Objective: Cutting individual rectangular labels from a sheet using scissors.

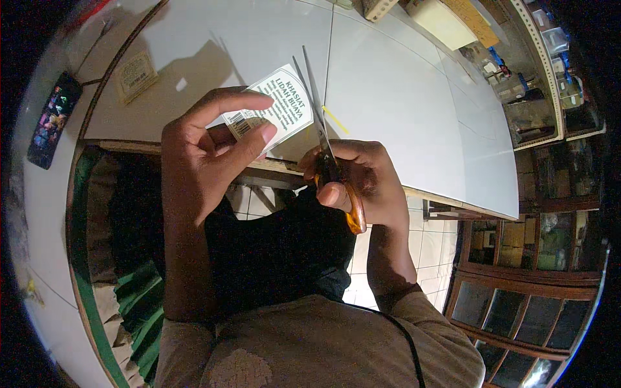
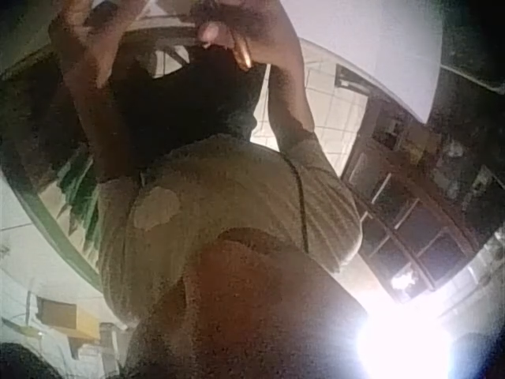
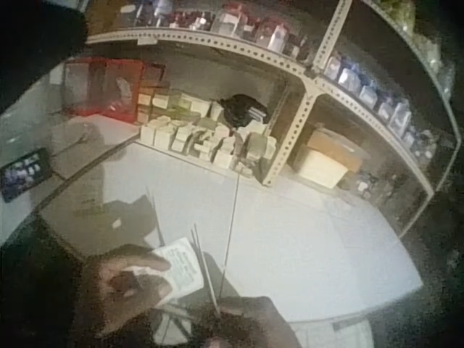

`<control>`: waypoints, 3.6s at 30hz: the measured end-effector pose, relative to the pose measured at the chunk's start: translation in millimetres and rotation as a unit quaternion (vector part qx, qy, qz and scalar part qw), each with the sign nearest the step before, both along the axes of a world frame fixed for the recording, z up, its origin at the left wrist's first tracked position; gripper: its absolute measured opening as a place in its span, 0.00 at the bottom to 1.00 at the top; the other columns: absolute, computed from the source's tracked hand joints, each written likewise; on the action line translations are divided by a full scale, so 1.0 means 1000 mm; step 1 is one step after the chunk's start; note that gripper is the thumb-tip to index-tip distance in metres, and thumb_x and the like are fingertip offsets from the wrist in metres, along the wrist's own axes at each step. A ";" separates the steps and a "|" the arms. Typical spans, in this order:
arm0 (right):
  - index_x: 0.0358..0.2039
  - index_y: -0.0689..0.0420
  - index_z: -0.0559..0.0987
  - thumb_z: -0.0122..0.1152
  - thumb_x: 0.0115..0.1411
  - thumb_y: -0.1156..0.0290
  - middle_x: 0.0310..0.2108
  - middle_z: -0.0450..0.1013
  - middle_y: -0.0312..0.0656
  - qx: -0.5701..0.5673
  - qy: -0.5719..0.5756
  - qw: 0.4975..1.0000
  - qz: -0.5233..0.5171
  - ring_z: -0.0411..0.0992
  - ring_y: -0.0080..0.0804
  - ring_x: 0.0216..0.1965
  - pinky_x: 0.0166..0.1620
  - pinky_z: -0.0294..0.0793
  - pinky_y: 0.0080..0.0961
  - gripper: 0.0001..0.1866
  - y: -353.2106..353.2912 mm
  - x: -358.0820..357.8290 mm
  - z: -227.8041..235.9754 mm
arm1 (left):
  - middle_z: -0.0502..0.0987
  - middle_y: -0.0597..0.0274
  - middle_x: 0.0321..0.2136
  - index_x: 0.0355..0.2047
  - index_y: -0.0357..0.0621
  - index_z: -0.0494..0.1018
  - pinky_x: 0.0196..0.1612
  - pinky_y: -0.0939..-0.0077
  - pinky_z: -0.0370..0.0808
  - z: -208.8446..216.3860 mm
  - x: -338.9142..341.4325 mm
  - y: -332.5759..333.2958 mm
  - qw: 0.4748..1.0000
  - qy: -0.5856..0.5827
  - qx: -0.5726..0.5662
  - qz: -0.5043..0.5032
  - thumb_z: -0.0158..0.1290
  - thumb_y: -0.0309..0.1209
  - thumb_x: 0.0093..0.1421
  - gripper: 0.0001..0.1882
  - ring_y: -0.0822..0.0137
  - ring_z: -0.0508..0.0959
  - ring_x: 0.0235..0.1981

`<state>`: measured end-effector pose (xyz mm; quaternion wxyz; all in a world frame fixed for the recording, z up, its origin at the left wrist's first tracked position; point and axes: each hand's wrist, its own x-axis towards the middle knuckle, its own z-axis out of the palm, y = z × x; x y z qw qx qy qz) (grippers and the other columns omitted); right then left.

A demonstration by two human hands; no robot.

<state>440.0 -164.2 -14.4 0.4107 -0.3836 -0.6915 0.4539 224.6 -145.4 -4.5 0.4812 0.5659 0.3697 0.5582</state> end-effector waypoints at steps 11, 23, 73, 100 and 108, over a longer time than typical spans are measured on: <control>0.31 0.63 0.80 0.75 0.45 0.53 0.21 0.74 0.41 0.008 -0.029 1.000 0.003 0.71 0.23 0.23 0.28 0.69 0.21 0.25 0.000 0.002 0.000 | 0.77 0.55 0.38 0.39 0.33 0.76 0.38 0.79 0.80 -0.001 0.000 0.000 1.000 -0.015 -0.008 0.000 0.58 0.17 0.53 0.11 0.69 0.79 0.38; 0.33 0.68 0.78 0.73 0.45 0.46 0.27 0.75 0.42 -0.058 -0.038 0.998 -0.002 0.72 0.24 0.28 0.33 0.72 0.21 0.32 0.000 0.001 -0.001 | 0.78 0.54 0.38 0.40 0.32 0.75 0.39 0.78 0.80 -0.005 -0.002 0.005 1.000 -0.011 -0.023 -0.011 0.57 0.18 0.54 0.12 0.68 0.80 0.38; 0.37 0.63 0.79 0.78 0.44 0.59 0.28 0.77 0.40 -0.069 0.053 0.995 -0.047 0.72 0.22 0.29 0.34 0.70 0.19 0.25 -0.014 -0.011 -0.002 | 0.80 0.55 0.35 0.39 0.36 0.79 0.33 0.79 0.81 -0.002 0.000 -0.005 0.998 -0.014 -0.048 0.029 0.59 0.22 0.55 0.11 0.73 0.80 0.31; 0.32 0.65 0.80 0.79 0.37 0.54 0.27 0.77 0.41 -0.035 -0.057 0.997 -0.027 0.74 0.23 0.28 0.33 0.72 0.19 0.29 -0.003 0.004 0.006 | 0.81 0.53 0.33 0.40 0.34 0.78 0.32 0.79 0.81 0.002 -0.015 0.004 0.999 0.030 -0.044 0.002 0.58 0.22 0.55 0.11 0.72 0.81 0.29; 0.35 0.67 0.77 0.77 0.42 0.60 0.30 0.77 0.48 -0.128 0.006 0.992 -0.010 0.76 0.27 0.29 0.30 0.78 0.27 0.27 0.015 0.017 0.011 | 0.80 0.49 0.35 0.45 0.34 0.72 0.32 0.79 0.81 -0.005 -0.018 0.015 0.999 0.009 -0.048 -0.010 0.58 0.21 0.55 0.16 0.68 0.81 0.33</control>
